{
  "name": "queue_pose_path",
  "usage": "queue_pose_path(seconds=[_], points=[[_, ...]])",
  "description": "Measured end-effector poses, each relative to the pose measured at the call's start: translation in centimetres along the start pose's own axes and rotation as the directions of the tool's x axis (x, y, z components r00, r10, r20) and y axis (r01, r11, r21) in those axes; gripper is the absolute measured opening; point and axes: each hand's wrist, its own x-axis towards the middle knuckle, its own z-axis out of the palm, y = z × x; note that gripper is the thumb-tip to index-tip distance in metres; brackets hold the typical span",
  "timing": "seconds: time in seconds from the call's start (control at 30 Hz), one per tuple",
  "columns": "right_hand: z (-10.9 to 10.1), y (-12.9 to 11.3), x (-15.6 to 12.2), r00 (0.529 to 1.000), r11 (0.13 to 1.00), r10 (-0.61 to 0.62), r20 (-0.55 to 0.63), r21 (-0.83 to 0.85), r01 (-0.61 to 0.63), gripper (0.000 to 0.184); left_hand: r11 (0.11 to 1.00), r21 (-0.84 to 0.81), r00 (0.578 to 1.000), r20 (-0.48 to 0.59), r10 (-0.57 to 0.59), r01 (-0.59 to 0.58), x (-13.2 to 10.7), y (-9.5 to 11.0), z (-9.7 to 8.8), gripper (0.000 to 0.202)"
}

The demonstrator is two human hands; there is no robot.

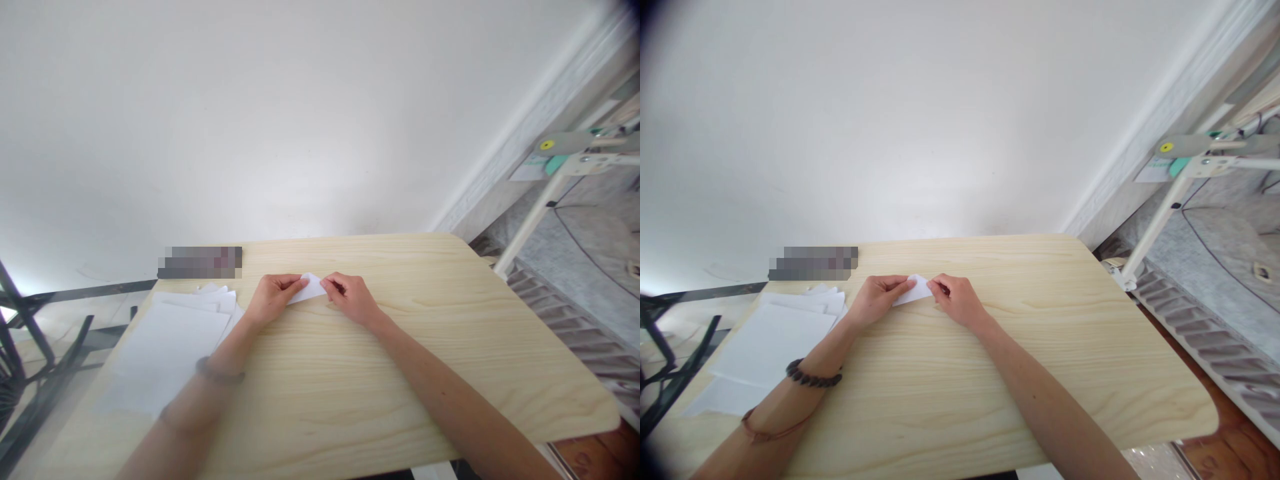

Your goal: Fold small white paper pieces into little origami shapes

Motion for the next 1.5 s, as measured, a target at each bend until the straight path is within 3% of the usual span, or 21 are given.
queue_pose_path(seconds=[0.23, 0.57, 0.83, 1.1, 1.37, 1.5], points=[[-0.11, 0.10, 0.14, 0.988, 0.999, 0.032, -0.150, 0.008, -0.031, 0.028, 0.991, -0.122, 0.998, 0.026, -0.056, 0.059, 0.17, 0.22, 0.01, 0.049], [-0.20, 0.41, 0.21, 0.973, 0.998, 0.041, -0.227, -0.035, -0.051, 0.029, 0.990, -0.134, 0.996, 0.083, -0.044, 0.055, 0.09, 0.27, 0.05, 0.041], [-0.43, 0.14, 0.09, 0.982, 0.999, 0.033, -0.184, -0.032, -0.039, 0.032, 0.995, -0.095, 0.998, 0.066, -0.023, 0.029, 0.10, -0.03, 0.16, 0.039], [-0.30, 0.31, 0.23, 0.990, 0.982, 0.098, -0.103, 0.174, -0.080, 0.030, 0.987, -0.157, 0.999, 0.038, -0.026, 0.032, 0.32, 0.01, 0.03, 0.038], [-0.40, 0.21, 0.12, 0.999, 0.996, 0.039, 0.019, 0.081, -0.040, 0.030, 1.000, 0.010, 0.999, 0.042, -0.023, 0.023, 0.03, 0.31, 0.09, 0.036], [-0.32, 0.18, 0.06, 0.999, 0.999, 0.013, 0.032, 0.048, -0.014, 0.031, 0.999, 0.019, 0.999, 0.037, -0.038, 0.037, 0.03, -0.25, 0.20, 0.037]])
